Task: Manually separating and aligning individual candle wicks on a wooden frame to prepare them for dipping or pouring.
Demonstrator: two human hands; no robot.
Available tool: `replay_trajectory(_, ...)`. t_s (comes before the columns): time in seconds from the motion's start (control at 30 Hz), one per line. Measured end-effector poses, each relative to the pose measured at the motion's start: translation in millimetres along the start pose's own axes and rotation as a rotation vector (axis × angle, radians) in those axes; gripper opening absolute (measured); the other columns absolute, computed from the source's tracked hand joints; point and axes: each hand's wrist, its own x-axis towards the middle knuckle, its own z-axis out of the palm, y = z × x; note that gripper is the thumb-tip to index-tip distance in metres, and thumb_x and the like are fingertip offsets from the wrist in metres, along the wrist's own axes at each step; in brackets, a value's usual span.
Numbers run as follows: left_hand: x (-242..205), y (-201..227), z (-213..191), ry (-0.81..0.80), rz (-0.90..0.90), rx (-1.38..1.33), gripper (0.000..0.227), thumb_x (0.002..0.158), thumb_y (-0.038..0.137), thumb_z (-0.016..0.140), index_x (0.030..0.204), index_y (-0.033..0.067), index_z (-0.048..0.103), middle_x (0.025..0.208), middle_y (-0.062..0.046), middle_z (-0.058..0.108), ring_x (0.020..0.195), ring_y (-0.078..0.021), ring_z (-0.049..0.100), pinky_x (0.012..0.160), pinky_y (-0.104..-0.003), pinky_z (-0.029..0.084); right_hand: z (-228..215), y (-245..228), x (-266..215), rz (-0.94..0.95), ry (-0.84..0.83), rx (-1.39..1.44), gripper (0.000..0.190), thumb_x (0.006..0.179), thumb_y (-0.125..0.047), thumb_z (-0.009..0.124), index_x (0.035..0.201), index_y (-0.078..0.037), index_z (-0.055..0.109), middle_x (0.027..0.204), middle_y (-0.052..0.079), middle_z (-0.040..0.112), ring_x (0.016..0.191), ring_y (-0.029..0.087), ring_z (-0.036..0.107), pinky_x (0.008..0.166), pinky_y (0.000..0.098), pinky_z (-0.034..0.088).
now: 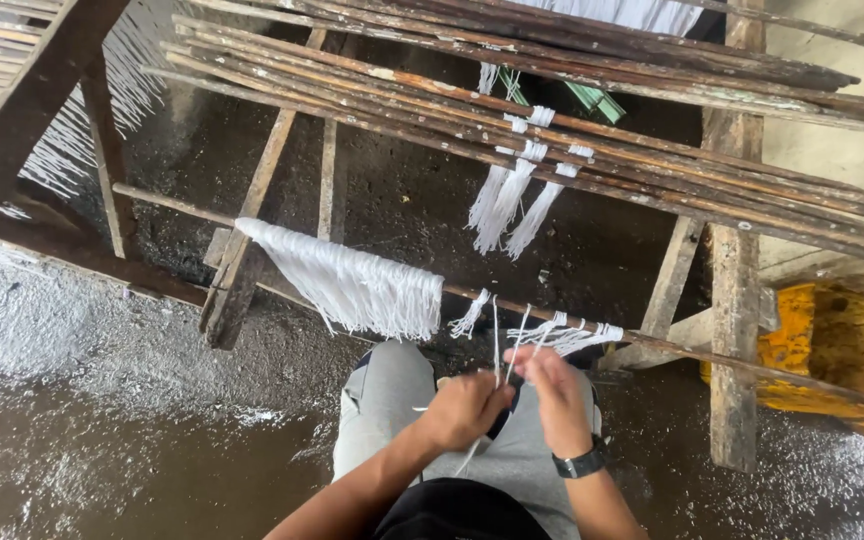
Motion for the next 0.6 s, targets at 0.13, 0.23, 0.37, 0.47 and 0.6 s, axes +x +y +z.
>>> replay_trajectory(0.13,-11,-28,23,-0.291,-0.234,0.194,0.03,0.091,0.026,0.035,0.071,0.0056,0.044,0.068,-0.013,0.055,0.056,-0.0281,0.053,0.048,-0.041,0.039,8,-1,-1,0.0,-0.24,0.032,0.031,0.081,-0.032,0.044,0.094,-0.008,0.059,0.092,0.008,0.065,0.09,0.019,0.062,0.085,0.0327,0.045)
replay_trajectory(0.23,-14,-43,22,-0.33,-0.238,0.3,0.025,0.087,0.028,0.042,0.079,0.0055,0.051,0.08,-0.015,0.057,0.067,-0.0286,0.058,0.054,-0.04,0.046,3,9,4,-0.012,-0.262,0.335,0.021,0.084,-0.025,0.045,0.069,-0.011,0.049,0.065,0.002,0.049,0.064,0.016,0.05,0.07,0.0309,0.045)
replay_trajectory(0.37,0,-5,-22,-0.224,-0.175,0.212,0.027,0.081,0.021,0.057,0.099,0.0011,0.058,0.104,-0.014,0.057,0.087,-0.0253,0.06,0.073,-0.034,0.052,-24,22,20,0.056,-0.328,1.051,0.018,0.09,-0.023,0.045,0.093,-0.007,0.052,0.06,-0.005,0.045,0.046,0.004,0.034,0.044,0.0158,0.033)
replay_trajectory(0.47,7,1,-46,-0.115,0.003,0.049,0.017,0.086,0.018,0.047,0.085,0.0037,0.057,0.085,-0.01,0.062,0.076,-0.02,0.06,0.064,-0.031,0.052,-31,40,18,0.109,-0.134,0.722,0.017,0.09,-0.024,0.042,0.082,-0.01,0.047,0.055,-0.007,0.035,0.044,0.006,0.029,0.044,0.0198,0.029)
replay_trajectory(0.6,16,85,-76,0.009,0.09,-0.133,0.035,0.09,0.034,0.036,0.071,0.0089,0.053,0.07,-0.004,0.054,0.062,-0.0152,0.054,0.055,-0.026,0.044,-7,52,7,0.312,-0.086,-0.281,0.053,0.067,-0.063,0.034,0.07,-0.015,0.056,0.054,-0.006,0.041,0.052,0.009,0.041,0.059,0.0236,0.037)
